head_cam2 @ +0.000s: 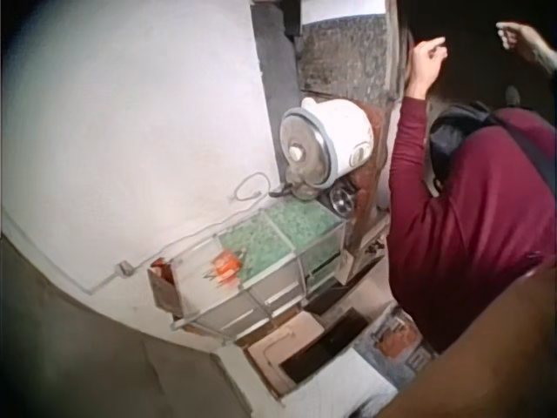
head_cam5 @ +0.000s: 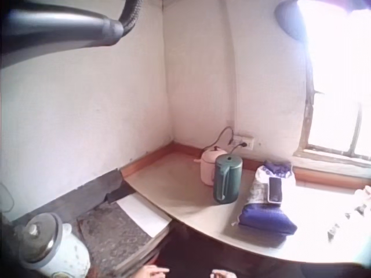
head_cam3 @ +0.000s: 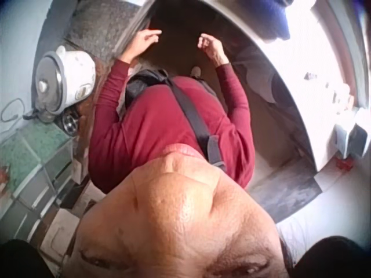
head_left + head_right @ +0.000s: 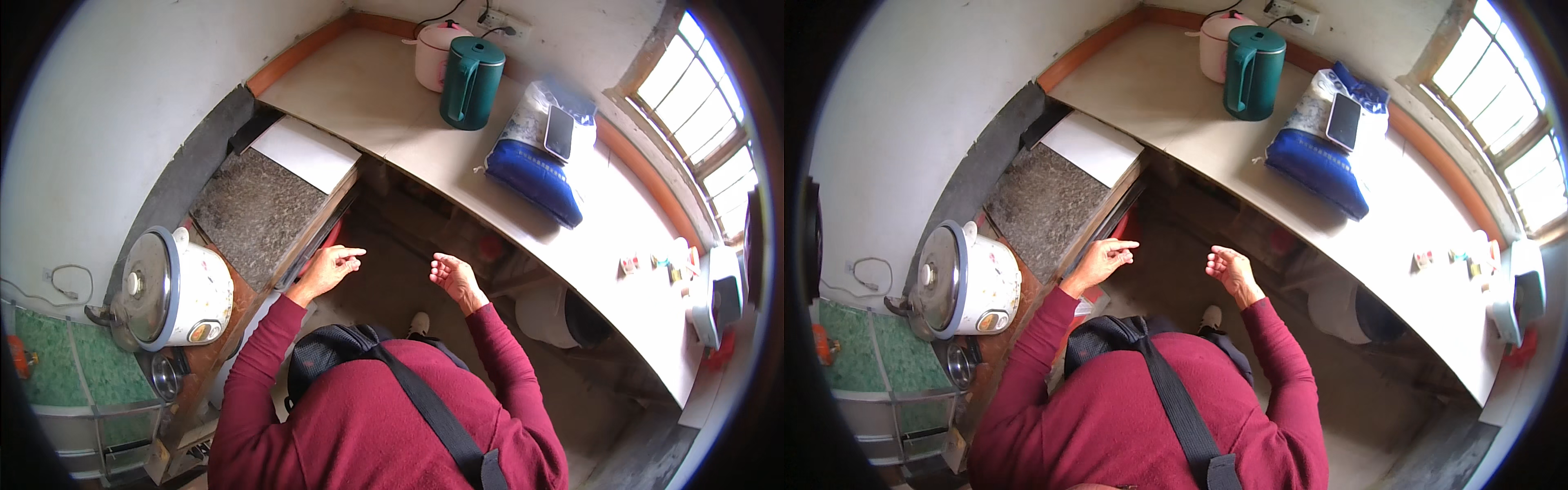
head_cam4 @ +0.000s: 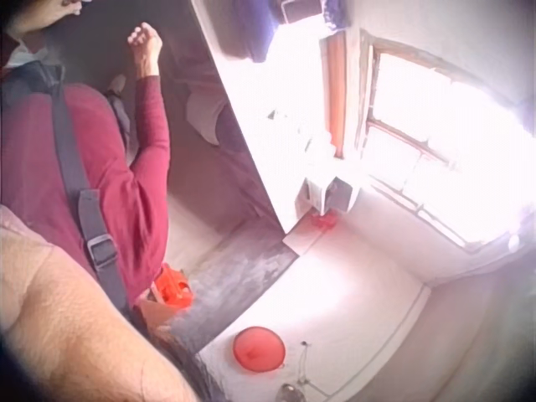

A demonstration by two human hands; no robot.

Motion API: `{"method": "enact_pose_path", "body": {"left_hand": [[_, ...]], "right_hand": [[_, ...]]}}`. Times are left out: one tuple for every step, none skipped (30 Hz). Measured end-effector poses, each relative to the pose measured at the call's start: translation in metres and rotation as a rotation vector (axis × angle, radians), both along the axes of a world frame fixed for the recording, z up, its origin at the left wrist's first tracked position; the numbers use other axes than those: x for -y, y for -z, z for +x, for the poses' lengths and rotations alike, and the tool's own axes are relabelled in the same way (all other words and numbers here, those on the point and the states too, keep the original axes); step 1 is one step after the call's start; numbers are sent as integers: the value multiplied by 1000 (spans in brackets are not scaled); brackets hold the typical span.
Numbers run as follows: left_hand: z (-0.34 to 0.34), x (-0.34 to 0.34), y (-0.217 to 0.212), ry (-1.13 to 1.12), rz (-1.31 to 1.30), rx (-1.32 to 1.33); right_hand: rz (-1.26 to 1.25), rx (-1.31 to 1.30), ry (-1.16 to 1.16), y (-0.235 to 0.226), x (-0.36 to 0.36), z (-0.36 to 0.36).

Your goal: The person retrieves a large metal bowl from a utility area and places it on a kitchen counter. They then pick up a green electric kettle, pour hot water into a small metal bowl on a wooden table, and place the kettle down. After washing their hands at a sink, the person returns to the table and begins handling a pile of minced meat on a cutting board, picking up portions of it with their hands.

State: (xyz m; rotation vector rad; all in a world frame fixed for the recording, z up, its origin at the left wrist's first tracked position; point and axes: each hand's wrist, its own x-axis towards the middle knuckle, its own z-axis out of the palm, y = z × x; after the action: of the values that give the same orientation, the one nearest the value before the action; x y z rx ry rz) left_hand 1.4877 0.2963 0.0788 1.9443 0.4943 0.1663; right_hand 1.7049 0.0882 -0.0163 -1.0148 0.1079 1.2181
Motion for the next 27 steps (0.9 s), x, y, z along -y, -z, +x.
{"method": "enact_pose_path", "body": {"left_hand": [[10, 2, -4, -16, 4, -4], [21, -1, -3, -8, 23, -3], [32, -6, -1, 3, 41, -1], [44, -12, 0, 15, 60, 0], [55, -18, 0, 15, 67, 9], [67, -24, 3, 12, 45, 30], [79, -31, 3, 41, 103, 40], [94, -39, 2, 73, 163, 53], [106, -45, 3, 60, 117, 77], [120, -55, 1, 79, 140, 65], [136, -66, 5, 101, 135, 110], [152, -78, 8, 121, 133, 153], [164, -89, 8, 133, 159, 141], [180, -97, 5, 152, 183, 138], [188, -103, -3, 138, 207, 162], [195, -111, -12, 140, 203, 178], [210, -118, -13, 157, 167, 174], [224, -125, -13, 173, 132, 172], [237, -133, -10, 204, 141, 159], [245, -140, -10, 221, 133, 148], [251, -147, -11, 228, 123, 122], [257, -155, -12, 236, 114, 96], [260, -161, -11, 232, 110, 113], [264, -167, -9, 227, 107, 130], [266, -172, -7, 222, 104, 147], [272, -178, -5, 224, 81, 140], [278, -182, -3, 225, 59, 133]], "right_hand": [[1, -15, -7, -3, -4, 7], [6, -26, -18, -6, -10, 14], [17, -26, -43, -8, -16, 21], [28, -14, -56, -12, -21, 28], [39, -3, -73, -17, -26, 33], [50, 7, -89, -22, -32, 37], [67, 20, -92, -25, -36, 42], [76, 63, -86, -33, -41, 49], [84, 104, -88, -40, -47, 54], [92, 144, -89, -48, -54, 60], [99, 186, -84, -56, -61, 68], [118, 222, -78, -65, -70, 77], [120, 264, -74, -70, -77, 86], [120, 314, -64, -77, -84, 96], [137, 373, -52, -90, -91, 101], [135, 411, -33, -102, -100, 104], [133, 410, 2, -105, -107, 112], [133, 409, 36, -106, -115, 119], [118, 406, 47, -108, -123, 127], [110, 413, 58, -109, -130, 132], [102, 418, 68, -110, -138, 135], [108, 413, 70, -109, -147, 138], [112, 418, 73, -108, -154, 139], [117, 423, 74, -108, -160, 140], [97, 425, 67, -107, -166, 141], [79, 412, 67, -105, -172, 145], [61, 399, 66, -102, -176, 148]]}}
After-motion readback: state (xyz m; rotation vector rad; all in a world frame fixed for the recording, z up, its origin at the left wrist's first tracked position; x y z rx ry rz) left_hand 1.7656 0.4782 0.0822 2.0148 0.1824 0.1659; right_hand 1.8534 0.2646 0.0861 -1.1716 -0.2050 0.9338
